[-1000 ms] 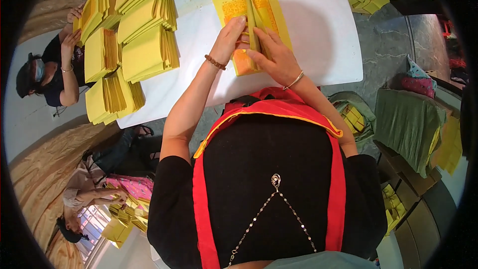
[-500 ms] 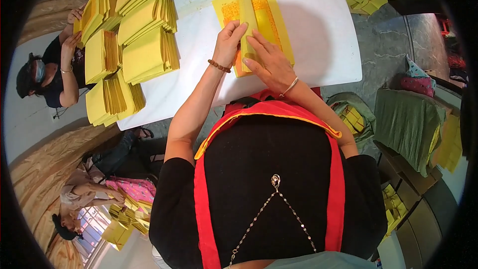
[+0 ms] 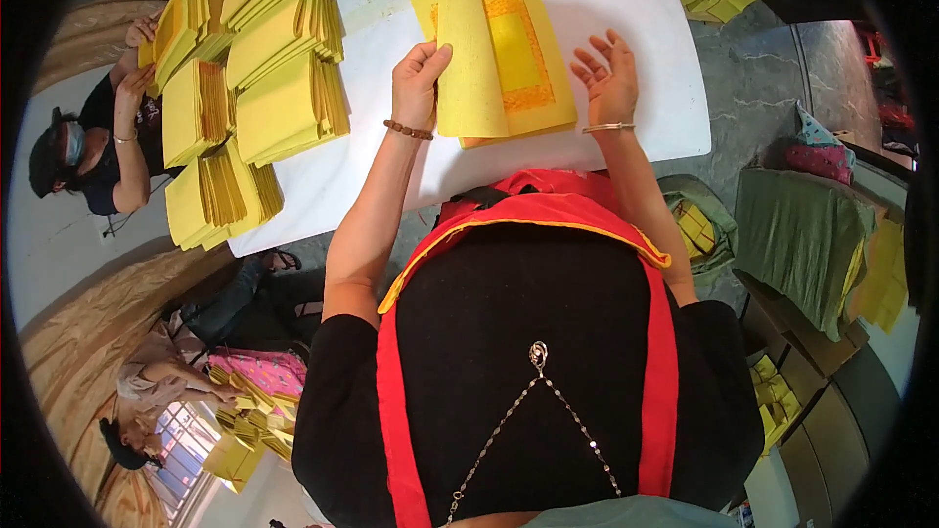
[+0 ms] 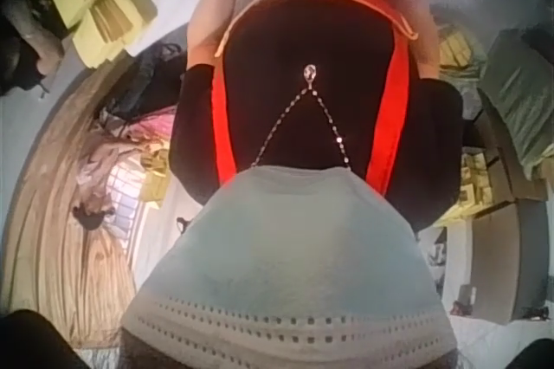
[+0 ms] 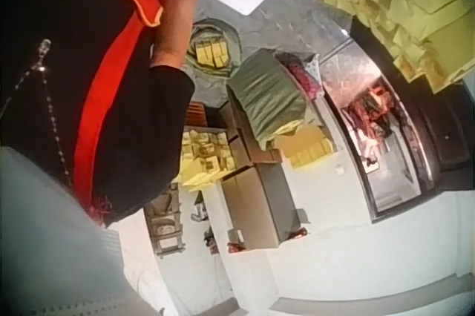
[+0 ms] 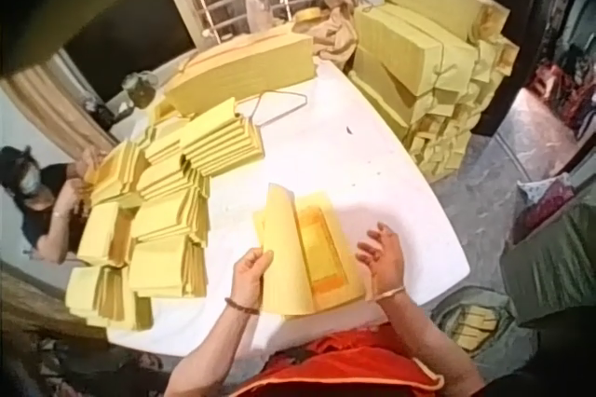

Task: The person is folding and stacking sheets of yellow joss paper at a workbench.

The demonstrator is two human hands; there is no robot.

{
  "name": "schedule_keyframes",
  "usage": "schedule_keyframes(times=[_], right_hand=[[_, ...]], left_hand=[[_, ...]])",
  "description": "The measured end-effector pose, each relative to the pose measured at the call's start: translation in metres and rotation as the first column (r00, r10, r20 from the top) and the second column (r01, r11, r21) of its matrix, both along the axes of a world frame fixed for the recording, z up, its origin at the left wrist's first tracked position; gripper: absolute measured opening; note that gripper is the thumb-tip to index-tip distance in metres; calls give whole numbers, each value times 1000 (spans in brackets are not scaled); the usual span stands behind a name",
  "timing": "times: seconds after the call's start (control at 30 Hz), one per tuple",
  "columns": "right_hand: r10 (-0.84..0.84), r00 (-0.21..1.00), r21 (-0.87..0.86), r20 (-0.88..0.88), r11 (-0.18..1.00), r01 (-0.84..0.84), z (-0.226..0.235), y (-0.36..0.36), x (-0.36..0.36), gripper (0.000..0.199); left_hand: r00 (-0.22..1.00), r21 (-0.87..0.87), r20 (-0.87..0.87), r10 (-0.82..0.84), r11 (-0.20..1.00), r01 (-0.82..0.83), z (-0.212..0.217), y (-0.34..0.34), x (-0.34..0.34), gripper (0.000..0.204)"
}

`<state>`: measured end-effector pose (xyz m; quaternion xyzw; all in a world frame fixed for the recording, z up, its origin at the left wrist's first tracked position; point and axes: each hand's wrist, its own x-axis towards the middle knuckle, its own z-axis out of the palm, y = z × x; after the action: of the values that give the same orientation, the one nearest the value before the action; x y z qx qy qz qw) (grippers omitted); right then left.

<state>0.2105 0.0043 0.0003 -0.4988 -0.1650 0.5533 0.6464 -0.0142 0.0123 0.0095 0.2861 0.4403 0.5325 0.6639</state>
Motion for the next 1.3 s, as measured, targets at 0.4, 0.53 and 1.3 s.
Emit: schedule_keyframes(times=[0.4, 0.53, 1.3], right_hand=[[340, 895, -39, -287, 930, -366, 6, 16, -44, 48], [409, 818, 52, -405, 903, -425, -3, 17, -45, 48], [515, 790, 51, -333, 846, -531, -6, 18, -35, 31]], left_hand=[[1000, 2, -2, -3, 1000, 3, -10, -1, 29, 17], [999, 15, -29, -16, 1000, 16, -15, -1, 32, 17], [998, -26, -3, 56, 998, -56, -24, -3, 33, 13]])
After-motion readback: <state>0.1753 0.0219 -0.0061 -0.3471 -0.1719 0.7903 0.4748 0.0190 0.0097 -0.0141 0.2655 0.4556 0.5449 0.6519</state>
